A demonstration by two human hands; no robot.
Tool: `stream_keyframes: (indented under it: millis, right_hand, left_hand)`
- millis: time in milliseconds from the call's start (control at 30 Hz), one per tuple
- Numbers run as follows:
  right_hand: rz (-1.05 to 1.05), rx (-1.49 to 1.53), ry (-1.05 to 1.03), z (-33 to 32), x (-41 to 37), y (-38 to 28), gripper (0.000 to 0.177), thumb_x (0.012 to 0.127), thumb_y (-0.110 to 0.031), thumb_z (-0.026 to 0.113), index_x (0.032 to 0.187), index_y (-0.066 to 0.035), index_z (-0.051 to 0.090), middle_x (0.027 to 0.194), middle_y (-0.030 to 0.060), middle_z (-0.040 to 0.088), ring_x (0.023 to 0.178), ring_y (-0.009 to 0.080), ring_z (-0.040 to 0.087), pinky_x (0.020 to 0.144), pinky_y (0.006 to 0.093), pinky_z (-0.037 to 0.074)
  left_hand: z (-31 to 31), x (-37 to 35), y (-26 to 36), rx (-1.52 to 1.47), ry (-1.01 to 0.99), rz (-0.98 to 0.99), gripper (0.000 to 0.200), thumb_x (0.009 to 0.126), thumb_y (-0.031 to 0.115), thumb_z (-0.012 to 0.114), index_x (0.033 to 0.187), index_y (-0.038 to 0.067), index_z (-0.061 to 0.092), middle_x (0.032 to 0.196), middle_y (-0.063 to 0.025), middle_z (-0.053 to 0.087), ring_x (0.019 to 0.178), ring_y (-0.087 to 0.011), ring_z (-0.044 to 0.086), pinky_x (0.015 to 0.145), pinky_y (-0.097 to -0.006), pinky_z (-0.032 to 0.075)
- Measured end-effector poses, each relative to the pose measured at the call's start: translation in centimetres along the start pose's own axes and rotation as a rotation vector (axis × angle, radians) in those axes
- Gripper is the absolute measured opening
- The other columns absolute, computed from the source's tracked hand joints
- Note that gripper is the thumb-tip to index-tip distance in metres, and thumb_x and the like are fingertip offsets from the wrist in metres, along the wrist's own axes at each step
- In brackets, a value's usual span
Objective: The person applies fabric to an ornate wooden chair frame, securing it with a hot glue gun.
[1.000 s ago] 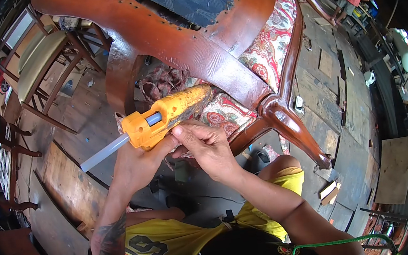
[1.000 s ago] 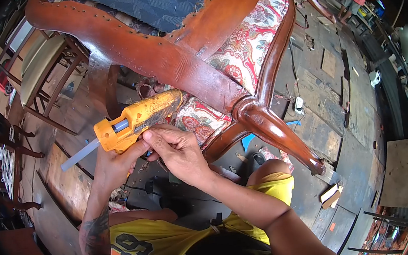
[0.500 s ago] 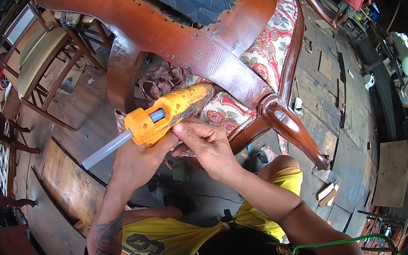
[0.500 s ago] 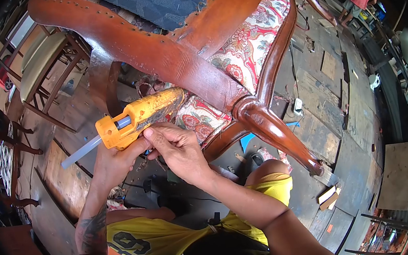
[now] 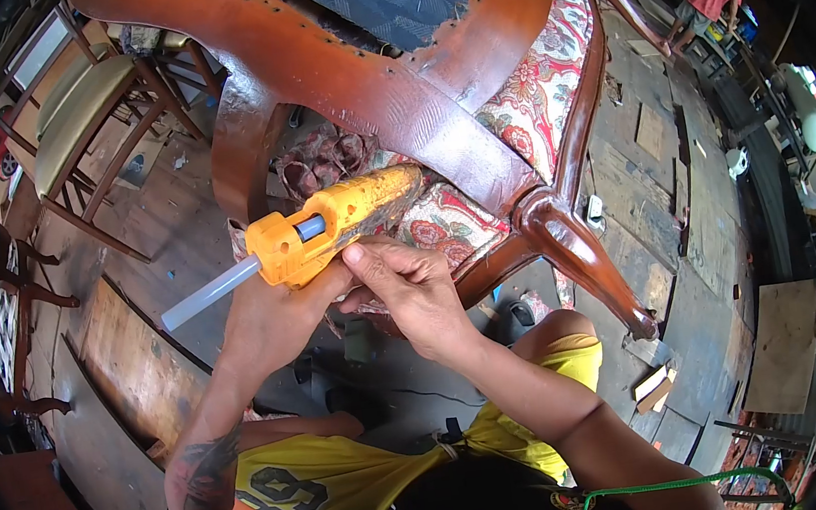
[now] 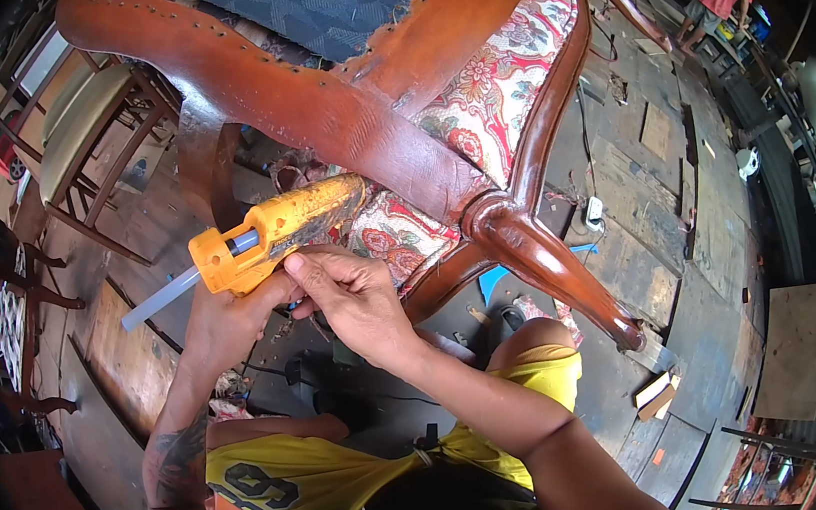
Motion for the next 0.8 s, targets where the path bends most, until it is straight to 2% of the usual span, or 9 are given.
stream_keyframes:
  millis: [533,600,800]
  right_hand:
    - [0.038,0.046,0.015,-0.15,-0.16,0.44,0.030,0.113,-0.020,0.066,0.110,0.006,0.079,0.108,0.0089,0.073,0.088,0.0123,0.071,0.074,0.0284,0.066]
    - [-0.018,0.005,-0.022,-0.46,0.01,0.77,0.029,0.114,-0.022,0.065,0.117,0.003,0.079,0.108,0.0111,0.079,0.089,0.0156,0.077,0.080,0.0287,0.067]
    - [0.000,-0.009,-0.019,-0.50,-0.14,0.59,0.029,0.115,-0.021,0.064,0.115,0.003,0.079,0.107,0.0110,0.079,0.086,0.0161,0.077,0.080,0.0295,0.066]
  left_hand:
    - [-0.05,0.00,-0.20,-0.003,-0.007,-0.006,0.035,0.101,0.025,0.071,0.128,0.003,0.071,0.106,-0.0094,0.079,0.099,-0.0221,0.076,0.086,-0.0373,0.058]
    - [0.01,0.18,-0.52,0.000,0.011,0.103,0.034,0.101,0.026,0.071,0.127,0.003,0.071,0.106,-0.0097,0.079,0.099,-0.0234,0.076,0.086,-0.0377,0.058]
    - [0.00,0.17,-0.45,-0.009,0.005,0.101,0.034,0.102,0.027,0.072,0.126,0.004,0.071,0.106,-0.0097,0.078,0.099,-0.0243,0.076,0.086,-0.0376,0.057]
Point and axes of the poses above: each hand's wrist, its own x-axis towards the middle knuckle, its own z-axis out of the palm, y = z × x, the point moved 5 cm from there along x, towards the middle knuckle
